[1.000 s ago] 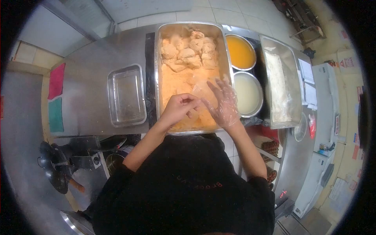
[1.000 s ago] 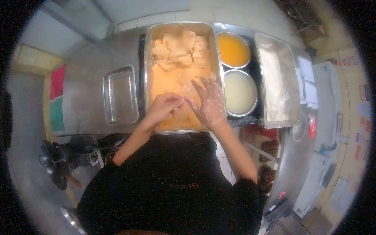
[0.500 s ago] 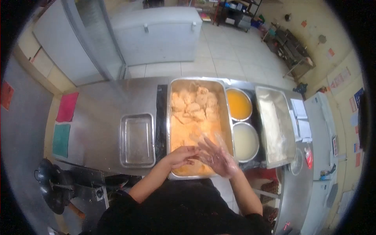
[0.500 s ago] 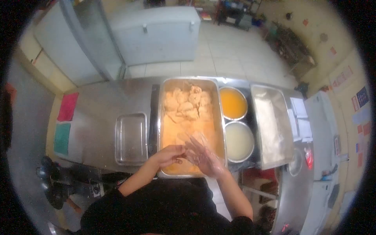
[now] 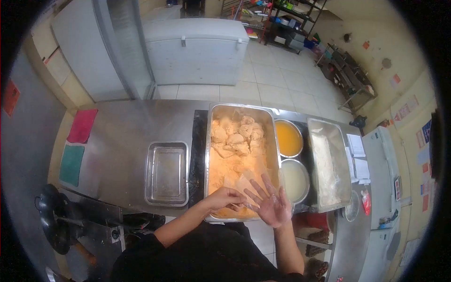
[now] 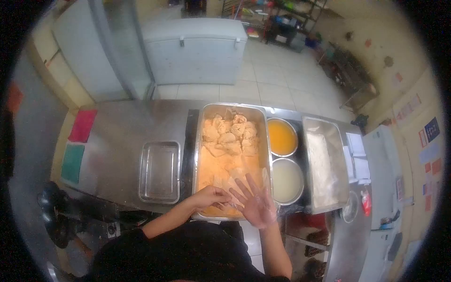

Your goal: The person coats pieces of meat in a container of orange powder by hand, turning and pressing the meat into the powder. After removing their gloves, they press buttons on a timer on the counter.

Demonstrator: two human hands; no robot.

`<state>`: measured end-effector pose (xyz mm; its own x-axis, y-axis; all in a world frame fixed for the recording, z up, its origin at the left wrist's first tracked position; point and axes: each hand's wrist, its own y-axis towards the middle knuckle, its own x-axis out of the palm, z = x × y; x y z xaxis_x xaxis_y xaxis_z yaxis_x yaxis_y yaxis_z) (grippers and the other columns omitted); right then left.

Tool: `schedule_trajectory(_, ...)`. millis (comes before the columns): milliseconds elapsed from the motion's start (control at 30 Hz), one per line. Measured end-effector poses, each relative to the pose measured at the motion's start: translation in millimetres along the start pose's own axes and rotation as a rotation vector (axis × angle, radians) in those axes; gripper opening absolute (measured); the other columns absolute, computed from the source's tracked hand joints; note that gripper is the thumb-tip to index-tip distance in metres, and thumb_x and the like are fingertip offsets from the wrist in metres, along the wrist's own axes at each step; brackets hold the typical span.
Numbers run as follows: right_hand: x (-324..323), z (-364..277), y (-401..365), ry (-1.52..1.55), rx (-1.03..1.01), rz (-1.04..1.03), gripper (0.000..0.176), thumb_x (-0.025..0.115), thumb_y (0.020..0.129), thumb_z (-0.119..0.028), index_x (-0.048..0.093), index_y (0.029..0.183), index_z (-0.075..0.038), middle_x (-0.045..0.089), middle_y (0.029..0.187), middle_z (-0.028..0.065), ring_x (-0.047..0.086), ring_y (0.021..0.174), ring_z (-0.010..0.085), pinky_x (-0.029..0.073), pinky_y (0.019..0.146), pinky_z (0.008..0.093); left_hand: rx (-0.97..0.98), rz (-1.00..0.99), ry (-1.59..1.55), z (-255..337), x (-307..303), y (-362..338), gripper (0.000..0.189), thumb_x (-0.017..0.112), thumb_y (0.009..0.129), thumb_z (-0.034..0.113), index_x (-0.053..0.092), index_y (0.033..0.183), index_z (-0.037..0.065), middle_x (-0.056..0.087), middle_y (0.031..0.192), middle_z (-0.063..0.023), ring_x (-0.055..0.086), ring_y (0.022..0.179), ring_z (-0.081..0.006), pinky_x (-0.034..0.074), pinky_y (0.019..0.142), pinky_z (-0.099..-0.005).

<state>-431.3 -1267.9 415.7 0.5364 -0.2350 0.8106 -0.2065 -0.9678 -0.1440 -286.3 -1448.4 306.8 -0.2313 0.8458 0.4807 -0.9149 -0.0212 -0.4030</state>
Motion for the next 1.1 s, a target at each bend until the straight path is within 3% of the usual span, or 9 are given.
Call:
schedule_trajectory(133,-1,9,-4,-0.004,-0.01,0.013,0.076,0.037,0.108,-0.064,0.02,0.171,-0.023,0.019,0.175,0.0199,0.026,0.157,0.0448,0.029,0.123,0.0614,0.093,0.013,0.044,1,11,-8,0.037,0.07,0.105,0.028,0.071,0.123,-0.004,0.073,0.11,-0.0091,0.07,0.1,-0.0169,0.063,0.081,-0.0313)
schedule_trajectory(233,2,13,-5,0.017,-0.045,0.033,0.077,0.037,0.108,-0.064,0.021,0.171,-0.023,0.019,0.175,0.0197,0.026,0.157,0.0449,0.03,0.123,0.0609,0.035,-0.042,0.005,9,18,-19,0.036,0.07,0.104,0.028,0.07,0.123,-0.003,0.073,0.111,-0.0107,0.071,0.101,-0.0176,0.063,0.084,-0.0333)
schedule_trajectory(333,5,18,-8,-0.007,-0.046,0.059,0.077,0.036,0.107,-0.066,0.021,0.17,-0.024,0.021,0.174,0.0194,0.026,0.157,0.0445,0.03,0.122,0.0604,0.036,-0.051,0.138,7,17,-22,0.036,0.071,0.104,0.027,0.071,0.123,-0.003,0.073,0.113,-0.0116,0.071,0.103,-0.0162,0.064,0.077,-0.0316)
schedule_trajectory(400,7,21,-9,0.008,-0.042,0.068,0.081,0.042,0.105,-0.067,0.021,0.171,-0.024,0.022,0.174,0.0162,0.028,0.156,0.0412,0.025,0.124,0.0559,0.124,0.033,0.16,-1,19,-21,0.032,0.073,0.102,0.023,0.073,0.12,-0.003,0.075,0.109,-0.0116,0.072,0.095,-0.0155,0.064,0.069,-0.0299)
schedule_trajectory(500,14,23,-8,0.004,-0.037,0.081,0.083,0.042,0.104,-0.068,0.021,0.171,-0.023,0.023,0.174,0.017,0.029,0.155,0.0415,0.024,0.124,0.0561,0.214,0.15,0.308,13,30,-39,0.027,0.076,0.099,0.019,0.076,0.114,-0.004,0.077,0.101,-0.0119,0.073,0.085,-0.0152,0.064,0.066,-0.0293)
schedule_trajectory(733,19,29,0,-0.003,-0.025,0.059,0.081,0.037,0.106,-0.069,0.022,0.171,-0.023,0.022,0.174,0.0207,0.027,0.157,0.0443,0.024,0.124,0.0592,0.321,0.258,0.495,7,27,-43,0.02,0.077,0.093,0.014,0.077,0.101,-0.004,0.078,0.093,-0.012,0.074,0.083,-0.0149,0.063,0.066,-0.0295)
schedule_trajectory(800,17,31,1,0.041,-0.003,0.054,0.082,0.038,0.105,-0.069,0.022,0.17,-0.022,0.023,0.174,0.0213,0.027,0.157,0.0424,0.024,0.124,0.0583,0.485,0.33,0.657,0,23,-39,0.018,0.077,0.092,0.012,0.076,0.098,-0.004,0.078,0.092,-0.012,0.075,0.085,-0.015,0.063,0.064,-0.03)
schedule_trajectory(1033,23,22,-1,0.007,-0.04,0.083,0.085,0.041,0.106,-0.065,0.022,0.17,-0.014,0.027,0.172,0.0232,0.031,0.156,0.0387,0.027,0.125,0.0525,0.499,0.343,0.659,5,29,-37,0.02,0.075,0.093,0.011,0.075,0.105,-0.004,0.078,0.095,-0.0122,0.074,0.082,-0.0147,0.061,0.063,-0.0298)
schedule_trajectory(1100,18,13,-4,-0.185,-0.023,0.069,0.084,0.042,0.106,-0.063,0.021,0.17,-0.012,0.029,0.171,0.0241,0.033,0.156,0.038,0.029,0.125,0.0494,0.47,0.438,0.648,6,29,-34,0.018,0.076,0.09,0.011,0.075,0.101,-0.003,0.079,0.091,-0.014,0.077,0.083,-0.0179,0.062,0.076,-0.0325)
